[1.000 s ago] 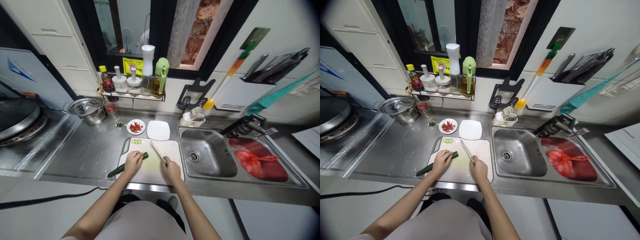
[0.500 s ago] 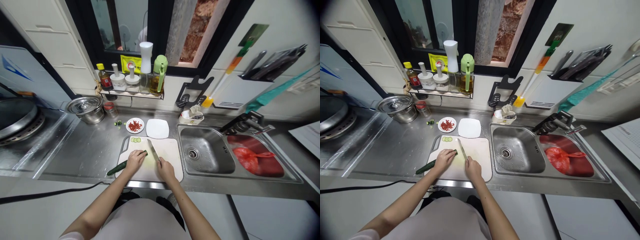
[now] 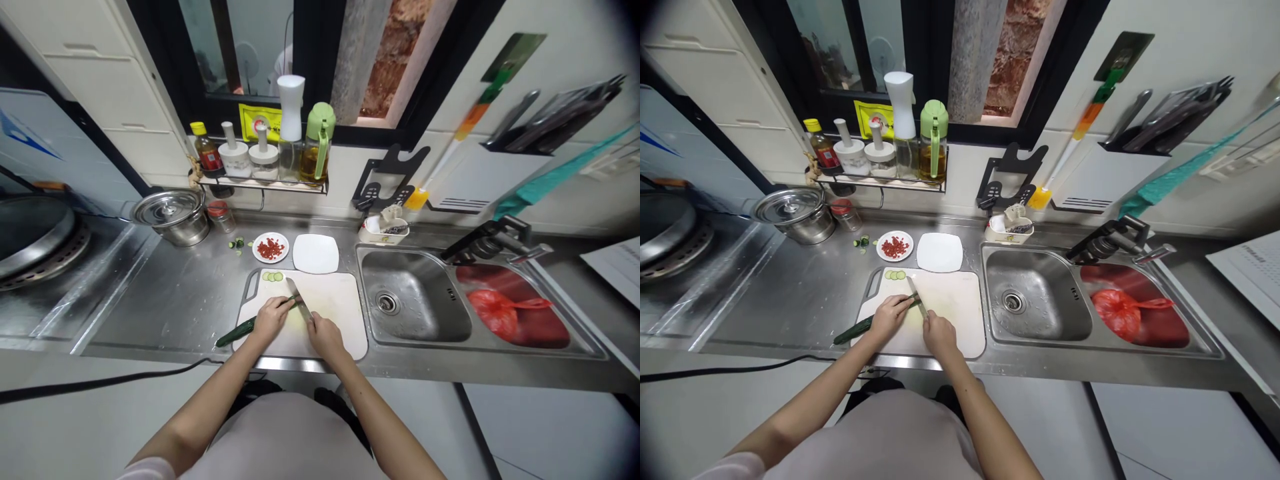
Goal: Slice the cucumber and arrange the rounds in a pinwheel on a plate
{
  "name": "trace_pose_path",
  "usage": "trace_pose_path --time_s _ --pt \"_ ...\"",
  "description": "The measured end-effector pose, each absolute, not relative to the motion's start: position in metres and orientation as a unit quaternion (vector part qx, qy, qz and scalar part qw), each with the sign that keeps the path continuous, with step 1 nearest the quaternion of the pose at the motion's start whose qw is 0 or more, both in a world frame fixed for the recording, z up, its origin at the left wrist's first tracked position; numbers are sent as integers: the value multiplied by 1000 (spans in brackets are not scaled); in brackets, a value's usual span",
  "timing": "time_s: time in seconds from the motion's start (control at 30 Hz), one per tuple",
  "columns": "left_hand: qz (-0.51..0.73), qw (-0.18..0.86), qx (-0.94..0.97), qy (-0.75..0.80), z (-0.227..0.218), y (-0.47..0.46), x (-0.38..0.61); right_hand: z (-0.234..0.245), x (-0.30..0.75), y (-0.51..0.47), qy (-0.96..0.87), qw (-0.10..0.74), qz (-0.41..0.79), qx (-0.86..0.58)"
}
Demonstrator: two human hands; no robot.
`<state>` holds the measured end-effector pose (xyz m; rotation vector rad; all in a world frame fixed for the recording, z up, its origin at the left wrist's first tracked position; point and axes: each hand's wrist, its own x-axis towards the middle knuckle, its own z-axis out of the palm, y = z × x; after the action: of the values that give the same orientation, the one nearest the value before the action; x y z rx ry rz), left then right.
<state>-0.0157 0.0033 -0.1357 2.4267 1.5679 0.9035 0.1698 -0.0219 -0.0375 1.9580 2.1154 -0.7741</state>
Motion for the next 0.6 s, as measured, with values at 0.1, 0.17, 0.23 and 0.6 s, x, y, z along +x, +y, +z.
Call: trace_pose_path --time_s 0.1,0.17,0.23,0.6 --pt "298 54 801 516 -137 4 -16 -36 170 -22 705 84 -261 654" --pt "299 55 802 515 -138 4 -16 -35 169 -22 705 87 -261 654" --pt "299 58 802 513 -139 4 -16 -33 169 -23 704 89 -261 654" --pt "290 66 805 513 -137 6 -17 -37 167 -18 714 96 -262 642"
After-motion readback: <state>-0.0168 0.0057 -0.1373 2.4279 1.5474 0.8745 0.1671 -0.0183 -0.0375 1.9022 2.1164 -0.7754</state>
